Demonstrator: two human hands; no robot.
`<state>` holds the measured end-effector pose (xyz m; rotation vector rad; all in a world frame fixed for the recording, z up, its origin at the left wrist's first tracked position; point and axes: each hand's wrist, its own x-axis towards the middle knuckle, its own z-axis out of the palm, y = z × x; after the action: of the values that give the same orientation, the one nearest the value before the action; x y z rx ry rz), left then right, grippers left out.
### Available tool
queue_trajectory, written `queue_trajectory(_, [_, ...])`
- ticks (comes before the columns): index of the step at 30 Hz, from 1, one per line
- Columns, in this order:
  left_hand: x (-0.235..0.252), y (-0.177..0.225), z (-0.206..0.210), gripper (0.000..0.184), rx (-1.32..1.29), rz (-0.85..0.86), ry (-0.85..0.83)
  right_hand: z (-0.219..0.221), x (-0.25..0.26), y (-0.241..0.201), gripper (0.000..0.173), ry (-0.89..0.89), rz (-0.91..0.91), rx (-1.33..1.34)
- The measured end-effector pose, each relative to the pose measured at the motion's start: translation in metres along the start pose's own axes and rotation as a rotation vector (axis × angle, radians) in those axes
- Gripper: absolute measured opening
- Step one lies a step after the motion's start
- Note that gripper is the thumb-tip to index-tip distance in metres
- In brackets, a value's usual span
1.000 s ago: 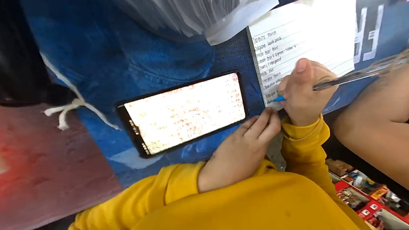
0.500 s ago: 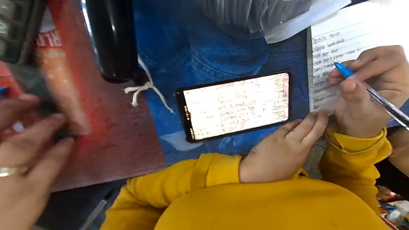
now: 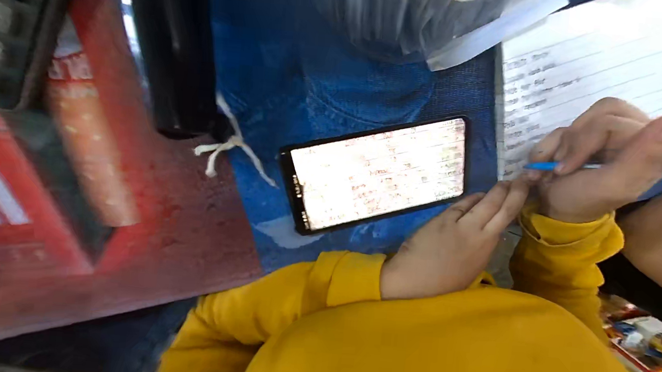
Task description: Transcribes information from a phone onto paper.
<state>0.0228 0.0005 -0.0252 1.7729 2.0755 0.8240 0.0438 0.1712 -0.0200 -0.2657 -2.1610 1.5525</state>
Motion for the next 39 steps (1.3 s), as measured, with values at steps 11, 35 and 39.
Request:
queue_trajectory(11, [-0.001,0.0,0.003,0.038,0.073,-0.007,0.094,0.031,0.014,-0.051,0.043,0.26,0.39,-0.352])
queue_trajectory(35, [-0.002,-0.001,0.004,0.038,0.143,0.007,0.074,0.002,-0.002,0.007,0.043,0.139,-0.061,-0.315])
queue_trajectory(39, [-0.001,0.001,0.004,0.037,0.132,-0.007,0.078,0.0,-0.003,0.008,0.043,0.147,-0.069,-0.324])
